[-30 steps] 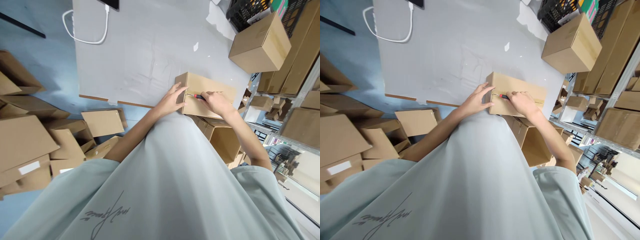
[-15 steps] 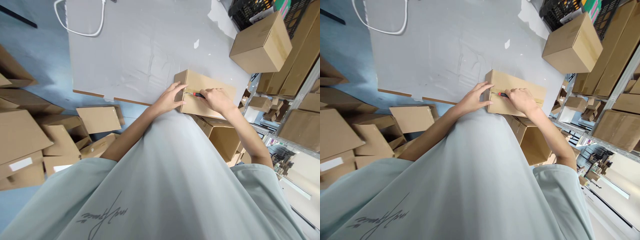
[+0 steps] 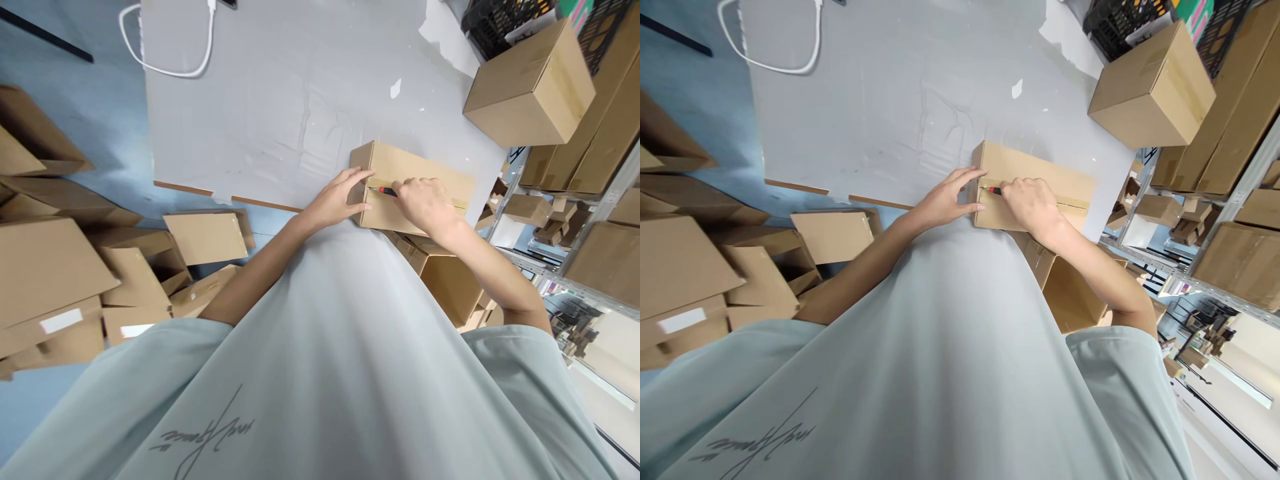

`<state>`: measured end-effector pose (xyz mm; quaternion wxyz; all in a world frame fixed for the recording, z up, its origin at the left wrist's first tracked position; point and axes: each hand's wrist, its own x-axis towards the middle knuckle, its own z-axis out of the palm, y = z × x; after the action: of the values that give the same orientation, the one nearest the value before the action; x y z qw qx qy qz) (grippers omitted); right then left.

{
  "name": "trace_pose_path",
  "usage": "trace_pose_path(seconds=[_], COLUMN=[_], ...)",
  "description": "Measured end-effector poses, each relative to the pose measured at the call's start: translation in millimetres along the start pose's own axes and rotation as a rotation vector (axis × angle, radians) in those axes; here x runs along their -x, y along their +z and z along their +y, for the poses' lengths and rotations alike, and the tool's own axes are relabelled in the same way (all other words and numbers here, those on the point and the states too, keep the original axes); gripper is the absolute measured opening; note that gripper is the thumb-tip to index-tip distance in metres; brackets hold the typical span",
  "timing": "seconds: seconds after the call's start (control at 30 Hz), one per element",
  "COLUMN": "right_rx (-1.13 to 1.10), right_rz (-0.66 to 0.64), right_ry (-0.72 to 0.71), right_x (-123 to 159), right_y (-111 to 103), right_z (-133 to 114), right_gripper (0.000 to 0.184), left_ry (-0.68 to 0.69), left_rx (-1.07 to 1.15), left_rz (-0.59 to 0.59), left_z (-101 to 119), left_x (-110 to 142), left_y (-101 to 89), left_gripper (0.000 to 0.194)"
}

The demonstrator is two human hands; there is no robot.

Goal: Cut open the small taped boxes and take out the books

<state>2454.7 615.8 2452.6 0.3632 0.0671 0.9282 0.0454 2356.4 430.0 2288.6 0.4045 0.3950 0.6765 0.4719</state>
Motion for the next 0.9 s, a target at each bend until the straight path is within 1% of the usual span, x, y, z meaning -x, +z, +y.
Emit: trace_pose_path(seconds=[0.1,0.17,0.23,0.3,0.37,0.43,0.53,0.63,0.7,0.8,0.9], right_rx=[-0.022,-0.036,-0.051,-0.049,-0.034,-0.029,-0.033,-0.05,-0.072,-0.119,-0.177], right_rz=[0.005,-0.005,-0.011,-0.015,-0.013,0.009,0.047,0.036,0.031,0.035,0.064], right_ry=[0.014,0.028,0.056,0.099,0.14,0.16,0.217,0.321,0.371,0.401,0.361], right_x=[-2,-2,-1,3,12,24,47,71,84,98,103], right_y=[-3,-2,3,15,32,53,86,118,137,161,178], right_z=[-7,-6,0,13,32,57,102,148,174,201,215], right_gripper=[0.047,0.045,0.043,0.044,0.045,0.044,0.044,0.046,0.045,0.041,0.039], left_ry=[-0.013,-0.027,-0.04,-0.049,-0.054,-0.062,-0.093,-0.146,-0.18,-0.216,-0.266], left_rx=[-0.027,-0.045,-0.069,-0.09,-0.106,-0.117,-0.122,-0.138,-0.158,-0.187,-0.193], left_rz=[-0.006,0.0,0.009,0.019,0.023,0.026,0.041,0.057,0.067,0.089,0.105], left_z=[4,7,9,11,12,13,14,15,16,17,21], left_x=[1,3,5,6,7,7,8,10,11,9,6], left_y=[-1.9,-2.8,-3.2,-3.5,-3.8,-4.1,-4.2,-3.6,-2.7,-0.6,1.9], left_gripper=[0.085,0.085,0.084,0.083,0.081,0.081,0.084,0.087,0.088,0.092,0.097])
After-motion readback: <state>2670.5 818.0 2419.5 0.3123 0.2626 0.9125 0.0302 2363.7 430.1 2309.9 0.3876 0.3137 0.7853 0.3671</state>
